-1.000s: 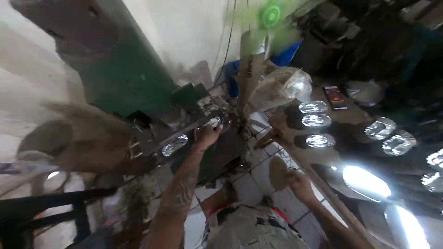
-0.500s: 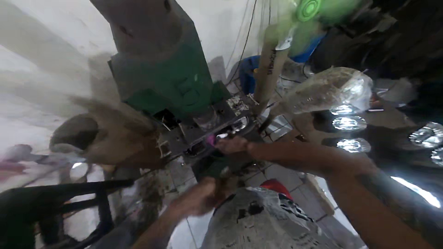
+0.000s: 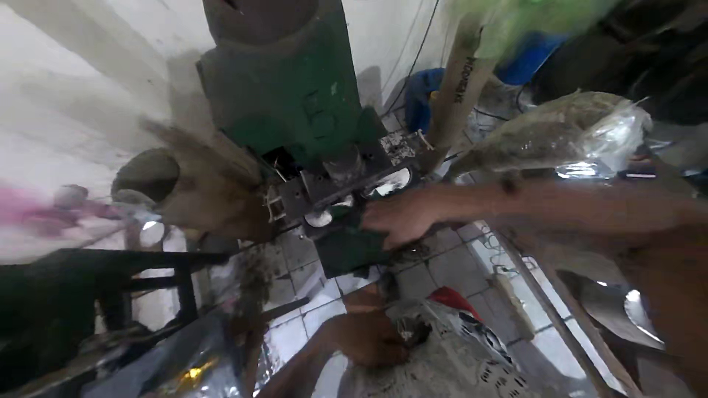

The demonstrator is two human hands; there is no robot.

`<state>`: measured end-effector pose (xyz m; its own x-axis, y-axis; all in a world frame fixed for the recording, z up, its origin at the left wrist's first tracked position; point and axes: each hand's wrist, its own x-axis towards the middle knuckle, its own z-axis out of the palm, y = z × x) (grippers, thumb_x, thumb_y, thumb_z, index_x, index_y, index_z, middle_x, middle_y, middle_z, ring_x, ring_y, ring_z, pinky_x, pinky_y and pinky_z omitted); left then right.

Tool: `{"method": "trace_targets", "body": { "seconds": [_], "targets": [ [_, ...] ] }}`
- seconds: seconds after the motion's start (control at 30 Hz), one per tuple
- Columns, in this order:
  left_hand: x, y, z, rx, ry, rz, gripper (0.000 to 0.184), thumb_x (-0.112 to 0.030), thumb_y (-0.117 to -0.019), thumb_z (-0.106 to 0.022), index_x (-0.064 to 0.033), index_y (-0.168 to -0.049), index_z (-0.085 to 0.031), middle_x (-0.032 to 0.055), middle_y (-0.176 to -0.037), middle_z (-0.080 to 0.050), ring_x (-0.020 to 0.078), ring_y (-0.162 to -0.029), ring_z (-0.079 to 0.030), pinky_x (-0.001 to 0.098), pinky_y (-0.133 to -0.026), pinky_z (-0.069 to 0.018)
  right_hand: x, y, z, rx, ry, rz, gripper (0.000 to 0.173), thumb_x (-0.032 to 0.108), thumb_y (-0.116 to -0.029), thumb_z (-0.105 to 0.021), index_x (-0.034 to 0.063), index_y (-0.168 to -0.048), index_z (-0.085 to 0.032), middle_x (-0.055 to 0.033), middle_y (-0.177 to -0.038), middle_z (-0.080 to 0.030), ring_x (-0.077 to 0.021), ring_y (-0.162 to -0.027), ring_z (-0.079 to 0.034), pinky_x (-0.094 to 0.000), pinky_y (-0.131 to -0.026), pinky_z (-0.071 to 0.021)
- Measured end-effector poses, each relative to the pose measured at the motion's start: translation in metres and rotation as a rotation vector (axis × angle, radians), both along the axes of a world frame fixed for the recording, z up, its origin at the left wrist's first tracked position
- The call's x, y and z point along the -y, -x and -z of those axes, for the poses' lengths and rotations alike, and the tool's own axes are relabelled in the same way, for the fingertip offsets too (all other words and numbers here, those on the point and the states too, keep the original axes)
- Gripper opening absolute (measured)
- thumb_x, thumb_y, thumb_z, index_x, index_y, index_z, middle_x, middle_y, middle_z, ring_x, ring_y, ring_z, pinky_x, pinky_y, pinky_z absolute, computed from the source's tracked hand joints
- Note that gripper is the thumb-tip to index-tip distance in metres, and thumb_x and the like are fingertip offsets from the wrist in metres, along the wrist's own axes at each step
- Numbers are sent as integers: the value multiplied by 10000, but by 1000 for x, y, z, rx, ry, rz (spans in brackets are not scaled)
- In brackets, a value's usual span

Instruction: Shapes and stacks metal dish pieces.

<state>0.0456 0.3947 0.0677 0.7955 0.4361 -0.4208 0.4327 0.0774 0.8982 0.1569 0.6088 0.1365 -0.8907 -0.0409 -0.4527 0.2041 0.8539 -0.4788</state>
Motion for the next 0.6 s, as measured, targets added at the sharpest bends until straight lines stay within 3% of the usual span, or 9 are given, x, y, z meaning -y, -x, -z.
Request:
{"method": "trace_targets", "body": {
  "seconds": [0.1, 0.2, 0.23, 0.3, 0.37, 0.4, 0.43, 0.53, 0.6],
  "targets": [
    [0, -25, 23, 186, 243, -11, 234, -215, -961, -629, 14, -983, -670, 48, -741, -616, 104, -609, -558, 308, -588, -512, -145, -77, -39, -180, 86, 200, 463, 428, -1003, -632, 69, -1293, -660, -150, -1141, -703, -268, -1026, -683, -511, -899, -559],
    [2, -80, 23, 143, 143, -38, 217, -176, -947, -629, 20, -1014, -691, 88, -902, -664, 122, -783, -605, 343, -736, -531, -208, -148, -53, -226, 168, 585, 583, 451, -995, -619, 102, -1455, -542, -162, -1349, -627, -285, -1228, -615, -558, -1057, -473],
    [-3, -96, 26, 108, 102, -46, 244, -188, -969, -632, 0, -1109, -699, 96, -1005, -694, 129, -881, -646, 363, -828, -556, -187, -172, -48, -239, 119, 721, 587, 509, -961, -651, 159, -1426, -572, -93, -1308, -656, -218, -1188, -637, -486, -1035, -504],
    [-30, -125, 36, 36, 22, -134, 347, -204, -988, -629, -45, -1296, -650, 103, -1166, -688, 149, -1010, -672, 385, -931, -566, -121, -218, -46, -201, 54, 778, 679, 533, -951, -668, 110, -1464, -533, -147, -1322, -650, -287, -1201, -634, -560, -1051, -484],
    [-69, -159, 42, -112, -104, -283, 379, -211, -994, -628, -31, -1327, -615, 144, -1239, -650, 186, -1097, -650, 393, -978, -549, -35, -283, -18, -242, 108, 815, 675, 485, -876, -780, 95, -1398, -603, -161, -1261, -672, -317, -1157, -646, -600, -1008, -499],
    [-94, -180, 41, -194, -167, -309, 408, -204, -998, -613, -11, -1357, -593, 181, -1318, -613, 226, -1180, -623, 418, -1029, -522, 13, -320, 9, -253, 136, 841, 647, 451, -803, -848, 107, -1313, -646, -147, -1167, -691, -315, -1071, -666, -599, -918, -537],
    [-121, -204, 39, -257, -232, -289, 425, -201, -1007, -597, 2, -1380, -577, 209, -1370, -579, 262, -1233, -597, 439, -1062, -496, 60, -357, 38, -199, 194, 895, 715, 401, -771, -887, 86, -1351, -614, -179, -1220, -666, -354, -1120, -642, -617, -935, -518],
    [-191, -295, 37, -396, -353, -110, 416, -280, -1026, -622, -15, -1346, -623, 239, -1344, -571, 342, -1201, -600, 522, -1033, -494, 189, -444, 167, 11, 282, 1190, 910, 343, -841, -833, 112, -1584, -360, -196, -1579, -418, -414, -1447, -405, -698, -1127, -328],
    [-228, -361, 46, -438, -465, 45, 387, -313, -1017, -637, -30, -1279, -655, 233, -1291, -592, 353, -1138, -628, 550, -973, -525, 254, -475, 256, 48, 264, 1466, 873, 489, -875, -747, 157, -1588, -367, -162, -1592, -422, -389, -1460, -397, -668, -1192, -258]
  ]
}}
